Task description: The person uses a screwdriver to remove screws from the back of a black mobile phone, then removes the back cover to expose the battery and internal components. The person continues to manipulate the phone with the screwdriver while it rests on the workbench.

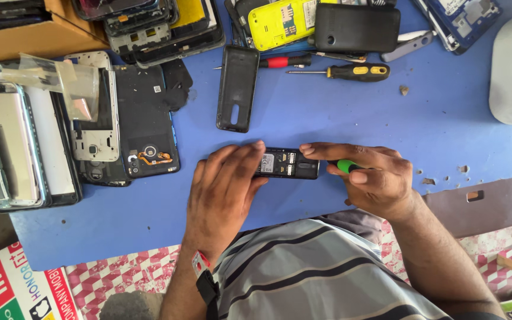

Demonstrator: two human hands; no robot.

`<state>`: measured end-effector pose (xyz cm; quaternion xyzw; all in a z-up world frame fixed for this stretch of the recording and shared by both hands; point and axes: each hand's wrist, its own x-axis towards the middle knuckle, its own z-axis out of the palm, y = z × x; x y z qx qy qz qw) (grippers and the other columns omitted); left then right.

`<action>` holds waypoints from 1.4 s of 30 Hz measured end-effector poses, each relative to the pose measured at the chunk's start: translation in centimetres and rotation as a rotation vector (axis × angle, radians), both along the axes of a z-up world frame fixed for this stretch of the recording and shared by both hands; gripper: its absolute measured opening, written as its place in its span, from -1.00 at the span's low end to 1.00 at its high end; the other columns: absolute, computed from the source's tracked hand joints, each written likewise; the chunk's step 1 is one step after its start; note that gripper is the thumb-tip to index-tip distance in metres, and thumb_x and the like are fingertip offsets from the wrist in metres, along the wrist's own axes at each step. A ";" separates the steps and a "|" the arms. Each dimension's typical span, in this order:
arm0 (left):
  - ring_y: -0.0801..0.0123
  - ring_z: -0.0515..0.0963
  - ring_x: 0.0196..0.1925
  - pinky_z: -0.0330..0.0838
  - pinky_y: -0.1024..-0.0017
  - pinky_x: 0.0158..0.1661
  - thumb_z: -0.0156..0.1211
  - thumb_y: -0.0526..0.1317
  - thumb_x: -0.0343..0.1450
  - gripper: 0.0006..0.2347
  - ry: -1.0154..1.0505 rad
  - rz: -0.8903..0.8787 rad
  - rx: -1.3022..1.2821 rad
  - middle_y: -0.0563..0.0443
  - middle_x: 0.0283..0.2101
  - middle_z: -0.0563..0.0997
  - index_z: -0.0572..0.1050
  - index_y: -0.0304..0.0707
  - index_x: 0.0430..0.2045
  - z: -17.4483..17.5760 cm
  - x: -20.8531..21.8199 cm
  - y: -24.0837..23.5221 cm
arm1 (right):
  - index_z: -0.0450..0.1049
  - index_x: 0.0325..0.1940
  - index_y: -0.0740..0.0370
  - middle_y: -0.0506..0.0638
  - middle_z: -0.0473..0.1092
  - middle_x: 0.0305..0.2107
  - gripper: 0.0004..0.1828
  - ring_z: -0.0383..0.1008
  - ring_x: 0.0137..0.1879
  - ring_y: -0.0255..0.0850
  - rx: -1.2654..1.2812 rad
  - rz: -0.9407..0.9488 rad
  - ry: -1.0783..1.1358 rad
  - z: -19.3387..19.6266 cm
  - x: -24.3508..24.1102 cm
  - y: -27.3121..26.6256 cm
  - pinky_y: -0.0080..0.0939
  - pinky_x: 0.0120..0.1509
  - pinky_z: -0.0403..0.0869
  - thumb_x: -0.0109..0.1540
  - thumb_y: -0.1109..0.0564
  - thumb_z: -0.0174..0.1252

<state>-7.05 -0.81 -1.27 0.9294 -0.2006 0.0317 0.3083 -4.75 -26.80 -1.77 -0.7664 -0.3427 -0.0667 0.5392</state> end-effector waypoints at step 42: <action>0.23 0.52 0.17 0.39 0.21 0.08 0.39 -0.27 0.34 -0.58 0.096 -0.027 -0.135 0.14 0.17 0.57 0.46 -0.22 0.11 0.5 0.7 0.7 | 0.26 0.31 -0.03 0.22 0.51 -0.15 -0.40 0.66 -0.02 0.10 0.157 -0.166 0.060 -0.8 -0.7 -0.9 0.11 0.04 0.73 0.30 0.43 0.21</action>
